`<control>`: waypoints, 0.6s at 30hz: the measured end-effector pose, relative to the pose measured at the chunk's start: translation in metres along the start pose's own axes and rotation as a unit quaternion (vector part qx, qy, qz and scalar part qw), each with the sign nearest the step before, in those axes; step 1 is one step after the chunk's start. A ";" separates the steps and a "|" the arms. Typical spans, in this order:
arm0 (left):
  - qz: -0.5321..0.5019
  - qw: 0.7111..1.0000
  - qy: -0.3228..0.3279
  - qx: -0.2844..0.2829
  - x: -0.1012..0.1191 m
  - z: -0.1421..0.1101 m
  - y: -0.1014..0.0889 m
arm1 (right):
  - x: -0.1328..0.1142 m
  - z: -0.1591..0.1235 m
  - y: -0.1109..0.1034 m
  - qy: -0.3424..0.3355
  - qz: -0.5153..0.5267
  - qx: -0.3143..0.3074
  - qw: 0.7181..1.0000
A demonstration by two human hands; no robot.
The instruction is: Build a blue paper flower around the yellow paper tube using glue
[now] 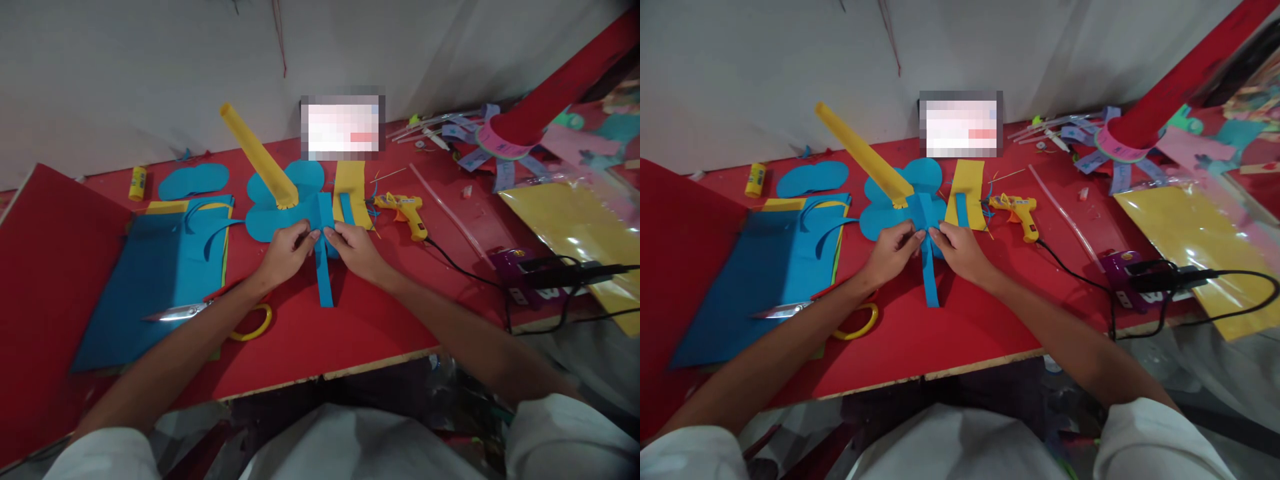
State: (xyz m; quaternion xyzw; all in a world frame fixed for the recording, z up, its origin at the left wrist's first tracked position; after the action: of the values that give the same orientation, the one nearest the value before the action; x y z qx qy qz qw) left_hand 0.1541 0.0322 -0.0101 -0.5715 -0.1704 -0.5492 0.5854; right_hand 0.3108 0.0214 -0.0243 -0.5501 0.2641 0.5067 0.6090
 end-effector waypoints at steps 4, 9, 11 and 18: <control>0.009 1.000 0.005 0.000 0.000 0.000 0.000 | 0.001 0.000 0.000 0.003 -0.001 -0.001 1.000; 0.017 1.000 0.009 0.001 0.000 0.000 0.000 | 0.001 0.000 0.000 0.003 0.001 -0.003 1.000; 0.014 1.000 0.008 -0.002 0.000 0.000 0.000 | 0.002 0.000 0.000 0.003 0.003 -0.001 1.000; 0.014 1.000 0.001 0.000 0.000 -0.001 -0.001 | 0.002 0.001 0.001 0.000 0.022 -0.004 1.000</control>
State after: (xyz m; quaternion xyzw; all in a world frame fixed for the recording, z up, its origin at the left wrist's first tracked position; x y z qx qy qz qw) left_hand 0.1529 0.0322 -0.0101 -0.5734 -0.1618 -0.5413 0.5932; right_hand 0.3106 0.0225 -0.0261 -0.5470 0.2740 0.5207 0.5955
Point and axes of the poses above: each hand's wrist, its own z-axis towards the middle knuckle, its own y-axis out of the palm, x = y × z, the point moved 5 cm from there along z, towards the middle knuckle, and after that the axes turned 1 degree about -z, right-handed, at the moved point
